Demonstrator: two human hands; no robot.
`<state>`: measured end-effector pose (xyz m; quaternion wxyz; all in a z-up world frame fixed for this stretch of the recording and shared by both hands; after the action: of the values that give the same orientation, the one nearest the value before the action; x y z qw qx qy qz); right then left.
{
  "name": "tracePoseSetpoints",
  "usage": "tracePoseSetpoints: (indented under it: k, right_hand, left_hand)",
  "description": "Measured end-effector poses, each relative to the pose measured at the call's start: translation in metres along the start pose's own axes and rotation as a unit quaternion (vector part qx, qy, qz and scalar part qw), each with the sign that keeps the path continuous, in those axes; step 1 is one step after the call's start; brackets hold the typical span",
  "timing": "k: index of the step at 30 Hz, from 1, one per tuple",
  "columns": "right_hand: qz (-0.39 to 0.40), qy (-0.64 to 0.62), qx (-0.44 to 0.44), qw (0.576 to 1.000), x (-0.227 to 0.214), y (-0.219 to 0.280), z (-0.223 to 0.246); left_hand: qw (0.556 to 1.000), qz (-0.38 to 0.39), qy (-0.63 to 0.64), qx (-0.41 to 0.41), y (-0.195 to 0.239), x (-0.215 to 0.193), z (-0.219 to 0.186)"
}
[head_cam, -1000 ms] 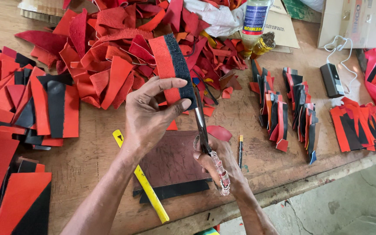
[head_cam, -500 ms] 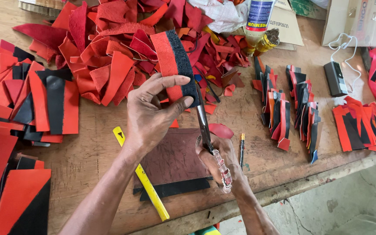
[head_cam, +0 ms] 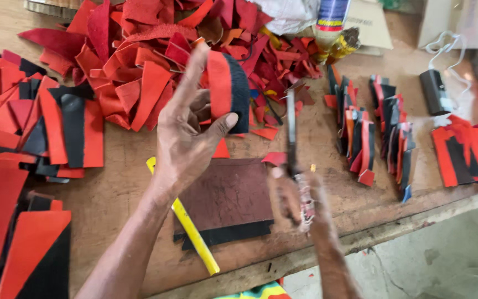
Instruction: The person measures and cuts red and black foam pieces using a ruler, pencil, and scissors. They then apply glue from a small jar to the edges of the cut pieces and stack them on the workbench.
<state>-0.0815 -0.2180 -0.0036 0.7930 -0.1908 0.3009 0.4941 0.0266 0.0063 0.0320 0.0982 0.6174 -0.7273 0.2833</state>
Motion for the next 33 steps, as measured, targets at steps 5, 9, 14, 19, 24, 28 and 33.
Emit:
tracePoseSetpoints:
  k: [5, 9, 14, 19, 24, 28, 33]
  right_hand:
    - [0.007, 0.173, 0.147, 0.974, -0.045, 0.019, -0.019]
    - [0.027, 0.194, 0.184, 0.963, -0.049, 0.041, -0.037]
    - [-0.012, 0.214, -0.097, 0.972, -0.052, 0.053, -0.043]
    - [-0.001, 0.185, 0.078, 0.980, -0.059, 0.056, -0.064]
    - [-0.012, 0.194, 0.037, 0.980, -0.066, 0.057, -0.054]
    - [-0.032, 0.205, 0.025, 0.978, -0.082, 0.063, -0.039]
    - [0.110, -0.030, -0.027, 0.993, -0.042, 0.057, -0.035]
  left_hand:
    - [0.884, 0.015, -0.453, 0.113, 0.036, 0.002, -0.016]
    - [0.813, 0.083, -0.538, 0.207, 0.079, 0.007, -0.029]
    - [0.809, 0.110, -0.538, 0.209, 0.096, 0.000, -0.017]
    - [0.839, 0.109, -0.497, 0.191, 0.098, -0.009, -0.001]
    - [0.882, 0.076, -0.449, 0.120, 0.104, -0.021, 0.008]
    - [0.953, 0.015, -0.302, 0.019, 0.106, -0.028, 0.016]
    - [0.984, -0.054, -0.165, -0.042, 0.110, -0.017, 0.026]
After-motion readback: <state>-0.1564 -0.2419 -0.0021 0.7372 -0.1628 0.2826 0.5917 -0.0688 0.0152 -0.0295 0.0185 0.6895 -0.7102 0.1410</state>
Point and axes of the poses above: each hand's wrist, its own y-axis away from the middle knuckle, its own x-axis out of the palm, z = x × y, the point moved 3 cm from there along -y, towards the middle knuckle, and after that the axes turned 8 degrees about -z, right-handed, at the moved point
